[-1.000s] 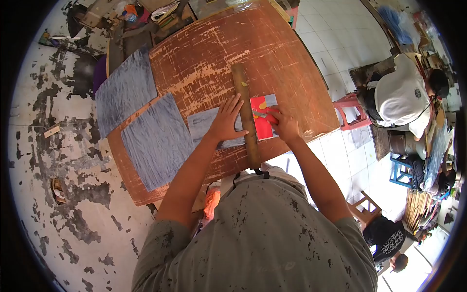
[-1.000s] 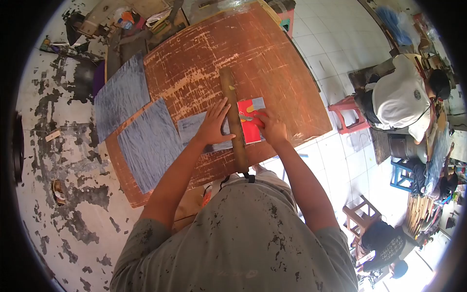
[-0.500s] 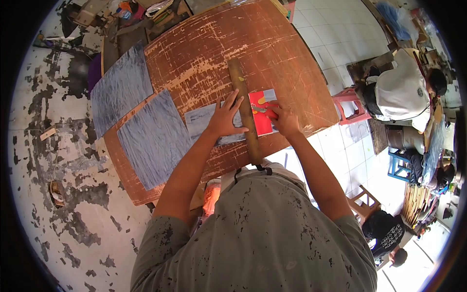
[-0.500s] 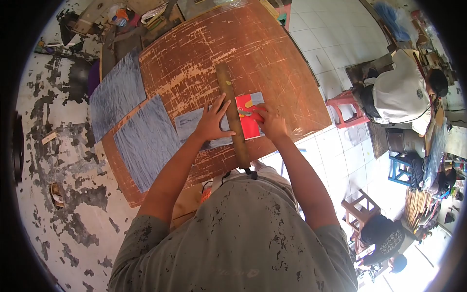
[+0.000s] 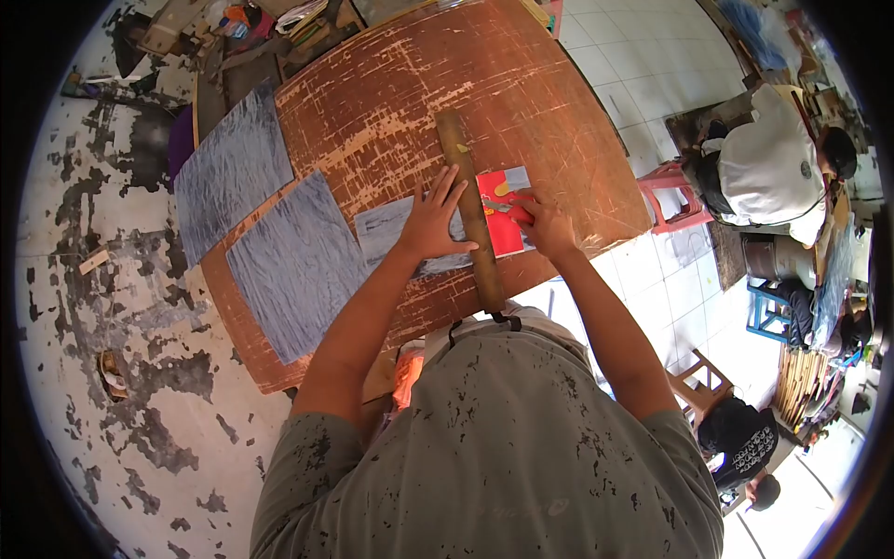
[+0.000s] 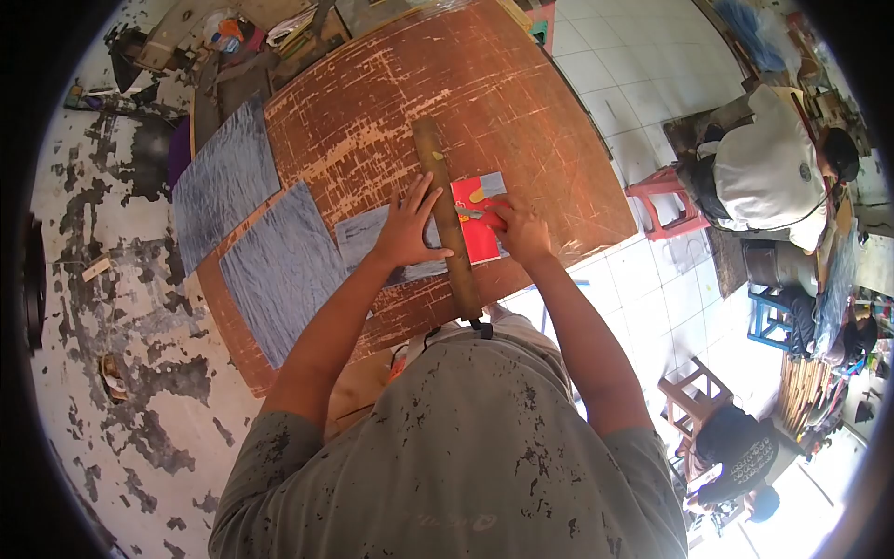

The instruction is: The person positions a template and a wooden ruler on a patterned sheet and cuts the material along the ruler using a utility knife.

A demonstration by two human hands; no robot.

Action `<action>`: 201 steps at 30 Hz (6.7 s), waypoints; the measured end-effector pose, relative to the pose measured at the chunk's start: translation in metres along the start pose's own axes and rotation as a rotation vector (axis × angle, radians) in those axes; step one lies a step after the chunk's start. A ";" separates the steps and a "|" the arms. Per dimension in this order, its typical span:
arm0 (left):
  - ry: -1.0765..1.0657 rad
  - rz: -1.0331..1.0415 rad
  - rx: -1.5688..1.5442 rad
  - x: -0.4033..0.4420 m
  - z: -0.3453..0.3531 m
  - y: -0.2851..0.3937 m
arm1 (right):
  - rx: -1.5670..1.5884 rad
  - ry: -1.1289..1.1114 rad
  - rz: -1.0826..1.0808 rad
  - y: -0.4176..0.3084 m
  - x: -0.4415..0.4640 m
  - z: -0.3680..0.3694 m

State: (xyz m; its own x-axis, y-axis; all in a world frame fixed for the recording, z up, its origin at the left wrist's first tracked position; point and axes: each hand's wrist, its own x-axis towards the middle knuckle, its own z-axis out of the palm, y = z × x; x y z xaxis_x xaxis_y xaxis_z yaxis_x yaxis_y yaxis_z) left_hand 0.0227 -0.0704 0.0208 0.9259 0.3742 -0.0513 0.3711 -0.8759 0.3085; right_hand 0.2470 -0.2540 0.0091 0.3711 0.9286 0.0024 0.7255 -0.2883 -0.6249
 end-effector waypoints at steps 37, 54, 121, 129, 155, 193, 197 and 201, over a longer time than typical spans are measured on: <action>-0.070 0.125 0.086 0.020 -0.008 0.003 | -0.351 -0.272 -0.280 0.005 0.015 0.007; -0.044 0.141 0.075 0.019 -0.006 0.001 | -0.343 -0.543 -0.298 -0.011 0.033 -0.031; -0.197 -0.046 0.140 0.016 -0.003 0.011 | -0.301 -0.543 -0.294 -0.009 0.025 -0.019; -0.233 -0.059 0.137 0.018 -0.006 0.013 | -0.327 -0.541 -0.293 -0.007 0.026 -0.016; -0.318 -0.138 0.117 0.025 -0.012 0.023 | -0.330 -0.512 -0.266 -0.014 0.025 -0.018; -0.314 -0.096 0.071 0.019 -0.007 0.012 | -0.152 -0.487 -0.286 -0.010 0.025 -0.018; -0.321 -0.101 0.074 0.018 -0.006 0.012 | -0.146 -0.489 -0.293 -0.009 0.025 -0.018; -0.301 -0.101 0.053 0.018 -0.006 0.011 | -0.153 -0.508 -0.277 -0.011 0.026 -0.020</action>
State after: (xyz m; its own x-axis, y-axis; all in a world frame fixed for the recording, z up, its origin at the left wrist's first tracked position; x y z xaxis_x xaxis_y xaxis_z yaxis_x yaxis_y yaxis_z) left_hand 0.0433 -0.0717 0.0295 0.8605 0.3599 -0.3605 0.4580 -0.8565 0.2382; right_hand 0.2608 -0.2314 0.0318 -0.1402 0.9587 -0.2476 0.8448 -0.0146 -0.5348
